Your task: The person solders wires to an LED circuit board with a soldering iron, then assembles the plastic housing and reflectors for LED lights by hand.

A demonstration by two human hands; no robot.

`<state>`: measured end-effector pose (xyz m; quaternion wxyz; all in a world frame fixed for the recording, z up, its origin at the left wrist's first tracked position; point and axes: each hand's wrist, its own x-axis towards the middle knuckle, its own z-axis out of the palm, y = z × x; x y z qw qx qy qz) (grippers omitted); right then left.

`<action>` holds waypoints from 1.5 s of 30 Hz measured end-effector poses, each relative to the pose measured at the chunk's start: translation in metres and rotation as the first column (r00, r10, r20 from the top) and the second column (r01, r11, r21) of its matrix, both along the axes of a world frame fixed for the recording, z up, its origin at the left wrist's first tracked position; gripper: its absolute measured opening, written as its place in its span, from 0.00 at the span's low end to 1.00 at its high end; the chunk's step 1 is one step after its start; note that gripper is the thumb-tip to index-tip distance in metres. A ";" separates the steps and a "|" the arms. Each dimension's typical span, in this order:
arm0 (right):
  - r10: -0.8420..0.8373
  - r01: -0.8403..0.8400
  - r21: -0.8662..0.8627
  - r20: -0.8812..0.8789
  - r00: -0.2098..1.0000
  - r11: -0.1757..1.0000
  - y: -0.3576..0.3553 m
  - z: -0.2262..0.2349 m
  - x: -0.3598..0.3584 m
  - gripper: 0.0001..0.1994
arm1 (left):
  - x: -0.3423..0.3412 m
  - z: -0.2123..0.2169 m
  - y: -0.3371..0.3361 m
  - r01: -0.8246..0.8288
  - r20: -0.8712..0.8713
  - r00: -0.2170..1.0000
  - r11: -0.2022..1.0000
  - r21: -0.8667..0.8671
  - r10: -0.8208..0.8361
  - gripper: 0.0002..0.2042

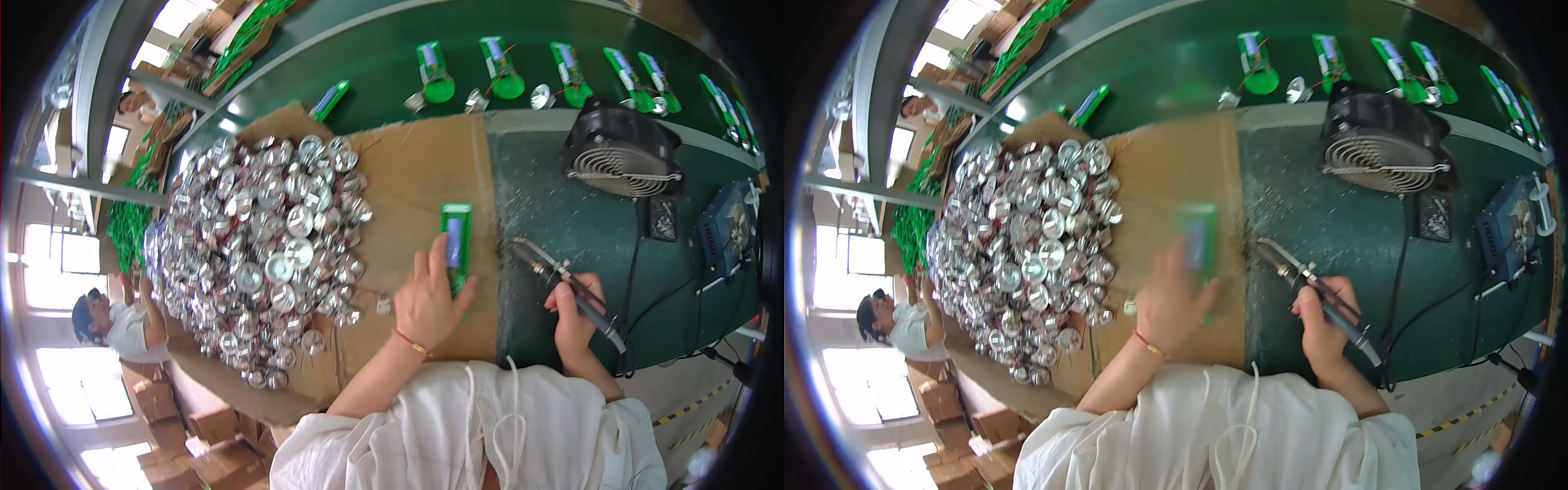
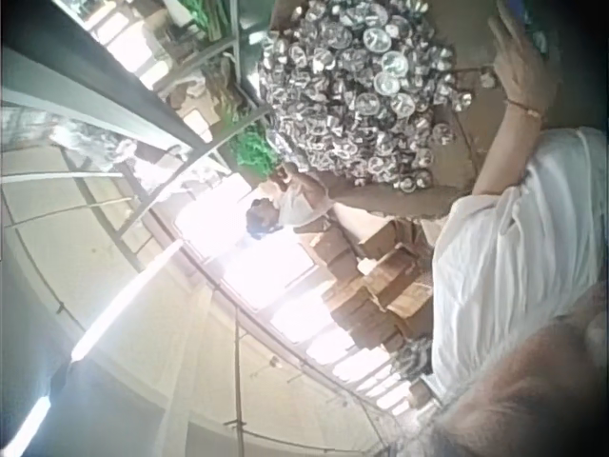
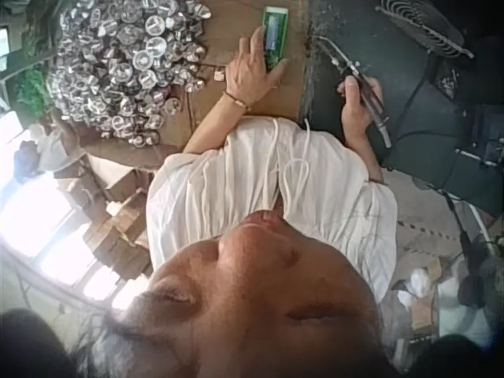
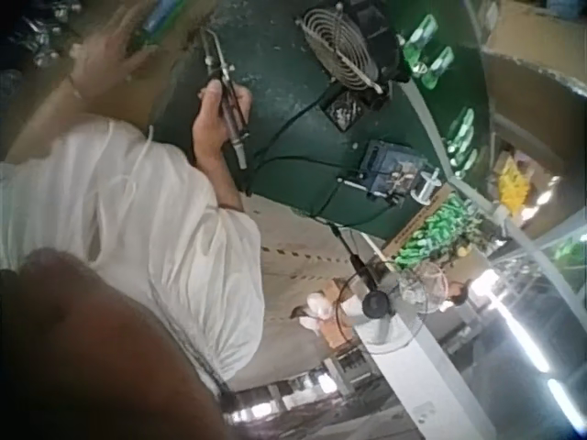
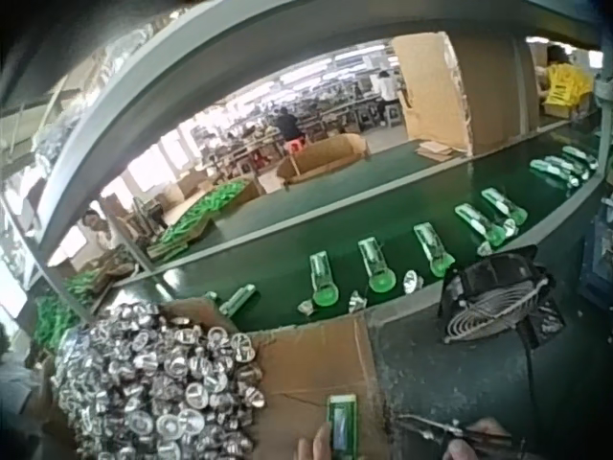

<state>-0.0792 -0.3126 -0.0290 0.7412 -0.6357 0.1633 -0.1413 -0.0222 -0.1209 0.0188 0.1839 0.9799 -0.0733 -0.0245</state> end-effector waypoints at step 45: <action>0.347 -0.323 -0.243 0.059 0.936 0.915 0.024 0.010 -0.034 0.09 | -0.034 -0.013 0.049 -0.036 -0.003 0.999 0.825 -0.565 0.041 0.03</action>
